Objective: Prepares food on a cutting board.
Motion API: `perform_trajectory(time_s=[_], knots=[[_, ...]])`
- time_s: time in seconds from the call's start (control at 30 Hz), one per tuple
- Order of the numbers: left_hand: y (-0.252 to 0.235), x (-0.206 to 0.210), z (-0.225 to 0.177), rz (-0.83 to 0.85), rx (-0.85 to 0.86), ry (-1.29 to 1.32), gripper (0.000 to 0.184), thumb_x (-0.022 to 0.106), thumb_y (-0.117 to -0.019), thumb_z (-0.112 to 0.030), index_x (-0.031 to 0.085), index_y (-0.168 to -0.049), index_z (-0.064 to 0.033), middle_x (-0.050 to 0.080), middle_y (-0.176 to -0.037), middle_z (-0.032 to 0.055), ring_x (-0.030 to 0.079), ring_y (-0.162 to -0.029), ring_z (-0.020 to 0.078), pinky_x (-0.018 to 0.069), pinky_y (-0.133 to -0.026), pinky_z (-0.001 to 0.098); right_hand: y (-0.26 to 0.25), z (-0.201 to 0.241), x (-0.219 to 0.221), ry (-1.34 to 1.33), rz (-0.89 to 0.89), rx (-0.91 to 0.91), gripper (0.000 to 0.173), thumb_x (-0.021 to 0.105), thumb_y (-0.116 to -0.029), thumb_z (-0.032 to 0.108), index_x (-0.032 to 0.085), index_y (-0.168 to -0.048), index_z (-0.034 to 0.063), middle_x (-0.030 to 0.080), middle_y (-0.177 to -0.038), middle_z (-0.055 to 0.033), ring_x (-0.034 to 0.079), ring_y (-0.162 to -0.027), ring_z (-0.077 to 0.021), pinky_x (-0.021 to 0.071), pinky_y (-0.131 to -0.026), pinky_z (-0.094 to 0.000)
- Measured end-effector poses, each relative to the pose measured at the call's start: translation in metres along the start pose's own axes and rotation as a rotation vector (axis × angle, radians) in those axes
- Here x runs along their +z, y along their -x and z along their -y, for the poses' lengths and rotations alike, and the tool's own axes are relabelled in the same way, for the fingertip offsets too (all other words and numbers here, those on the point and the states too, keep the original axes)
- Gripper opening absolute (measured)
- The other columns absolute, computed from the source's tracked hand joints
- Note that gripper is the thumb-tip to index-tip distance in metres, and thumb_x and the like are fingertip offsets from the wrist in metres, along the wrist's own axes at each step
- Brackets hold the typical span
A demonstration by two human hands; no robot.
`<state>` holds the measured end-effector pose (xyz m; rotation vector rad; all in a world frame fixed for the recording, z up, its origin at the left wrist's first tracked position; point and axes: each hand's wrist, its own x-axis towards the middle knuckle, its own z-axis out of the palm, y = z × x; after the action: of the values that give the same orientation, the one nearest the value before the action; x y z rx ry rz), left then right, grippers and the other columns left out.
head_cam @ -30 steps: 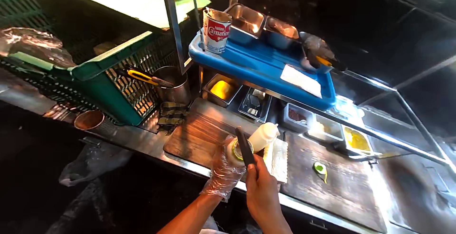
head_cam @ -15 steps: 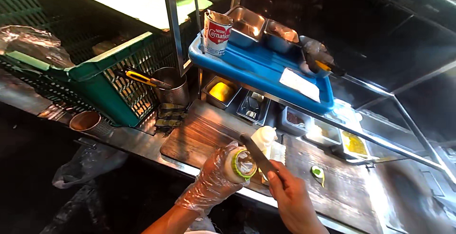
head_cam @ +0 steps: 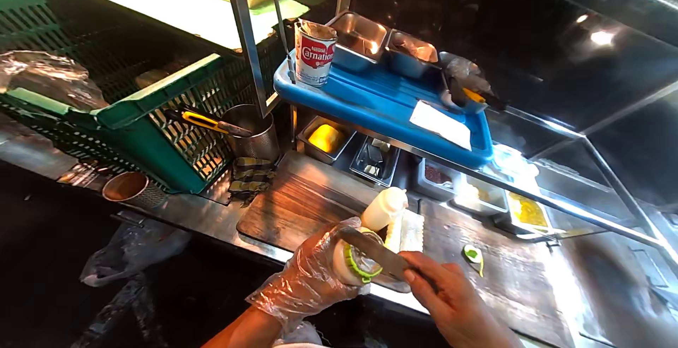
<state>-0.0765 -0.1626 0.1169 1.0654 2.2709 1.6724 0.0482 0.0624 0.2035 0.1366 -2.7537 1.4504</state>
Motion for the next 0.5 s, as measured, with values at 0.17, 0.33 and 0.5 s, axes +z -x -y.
perform_trajectory(time_s=[0.17, 0.33, 0.5], knots=[[0.000, -0.002, -0.007, 0.088, -0.020, 0.018, 0.091, 0.095, -0.0611, -0.049, 0.061, -0.137, -0.0098, 0.070, -0.125, 0.0026, 0.064, -0.118, 0.0055, 0.0523, -0.105, 0.0268, -0.002, -0.003, -0.006, -0.056, 0.048, -0.025, 0.028, 0.048, -0.1097, 0.023, 0.065, -0.129, 0.0109, 0.061, -0.074, -0.0015, 0.054, -0.057, -0.0049, 0.0486, -0.053, -0.0231], [0.003, 0.001, -0.006, 0.118, -0.021, 0.135, 0.092, 0.097, -0.0605, -0.042, 0.061, -0.140, -0.0112, 0.068, -0.131, 0.0038, 0.063, -0.120, 0.0084, 0.0528, -0.107, 0.0295, 0.004, -0.006, -0.016, -0.045, 0.150, -0.097, 0.026, 0.050, -0.1086, 0.019, 0.065, -0.127, 0.0088, 0.066, -0.080, -0.0037, 0.058, -0.063, -0.0044, 0.0513, -0.059, -0.0220], [0.004, -0.005, -0.009, 0.106, -0.023, 0.038, 0.094, 0.096, -0.0606, -0.048, 0.060, -0.140, -0.0126, 0.068, -0.130, 0.0035, 0.063, -0.120, 0.0075, 0.0522, -0.106, 0.0288, 0.017, -0.012, -0.028, -0.263, 0.077, -0.006, 0.027, 0.050, -0.1092, 0.026, 0.065, -0.128, 0.0133, 0.062, -0.080, 0.0011, 0.054, -0.061, -0.0012, 0.0482, -0.055, -0.0188]])
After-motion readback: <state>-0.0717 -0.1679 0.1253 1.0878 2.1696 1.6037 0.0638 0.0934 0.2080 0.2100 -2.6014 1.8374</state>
